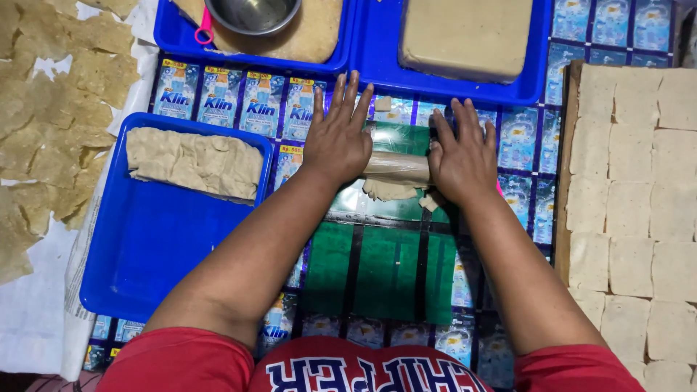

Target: Rolling out dough and cutting it into squares to place on a drying tray.

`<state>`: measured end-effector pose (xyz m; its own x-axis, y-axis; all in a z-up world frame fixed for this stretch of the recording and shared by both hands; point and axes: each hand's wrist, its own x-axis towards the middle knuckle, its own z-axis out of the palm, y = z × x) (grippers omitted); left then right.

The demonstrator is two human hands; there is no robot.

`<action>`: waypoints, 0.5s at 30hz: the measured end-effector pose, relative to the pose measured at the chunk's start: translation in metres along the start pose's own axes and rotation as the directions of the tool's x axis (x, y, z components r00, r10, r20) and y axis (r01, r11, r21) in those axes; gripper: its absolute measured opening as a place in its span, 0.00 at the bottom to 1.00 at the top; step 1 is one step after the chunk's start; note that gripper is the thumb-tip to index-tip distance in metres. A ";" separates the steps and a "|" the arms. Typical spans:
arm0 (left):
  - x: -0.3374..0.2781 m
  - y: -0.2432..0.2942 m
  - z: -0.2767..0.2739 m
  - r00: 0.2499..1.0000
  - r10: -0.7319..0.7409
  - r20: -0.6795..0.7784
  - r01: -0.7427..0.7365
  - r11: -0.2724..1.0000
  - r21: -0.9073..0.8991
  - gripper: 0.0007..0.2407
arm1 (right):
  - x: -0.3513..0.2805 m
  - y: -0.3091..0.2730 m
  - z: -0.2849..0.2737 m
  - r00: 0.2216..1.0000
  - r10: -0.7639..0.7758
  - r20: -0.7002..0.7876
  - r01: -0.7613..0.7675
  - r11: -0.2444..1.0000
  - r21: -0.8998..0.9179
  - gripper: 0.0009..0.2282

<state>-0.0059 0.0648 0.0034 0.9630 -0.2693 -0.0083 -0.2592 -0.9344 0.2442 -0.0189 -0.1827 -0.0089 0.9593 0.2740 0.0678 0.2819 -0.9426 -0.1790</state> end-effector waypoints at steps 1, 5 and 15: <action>-0.005 0.005 -0.005 1.000 0.000 0.000 0.000 1.000 -0.002 0.31 | -0.007 -0.002 -0.001 1.000 -0.001 0.001 0.001 1.000 -0.002 0.25; -0.018 0.008 -0.010 0.982 -0.081 0.171 0.087 0.996 -0.031 0.28 | -0.023 -0.003 0.005 1.000 -0.024 0.010 0.024 0.999 0.031 0.25; -0.002 0.007 -0.020 0.981 -0.167 0.101 0.173 0.983 -0.057 0.28 | 0.011 -0.004 -0.013 0.990 0.127 -0.065 -0.122 0.989 0.084 0.26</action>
<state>-0.0080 0.0630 0.0249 0.9804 -0.1314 -0.1465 -0.0836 -0.9520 0.2943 -0.0094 -0.1787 0.0054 0.9844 0.1389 0.1079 0.1633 -0.9495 -0.2681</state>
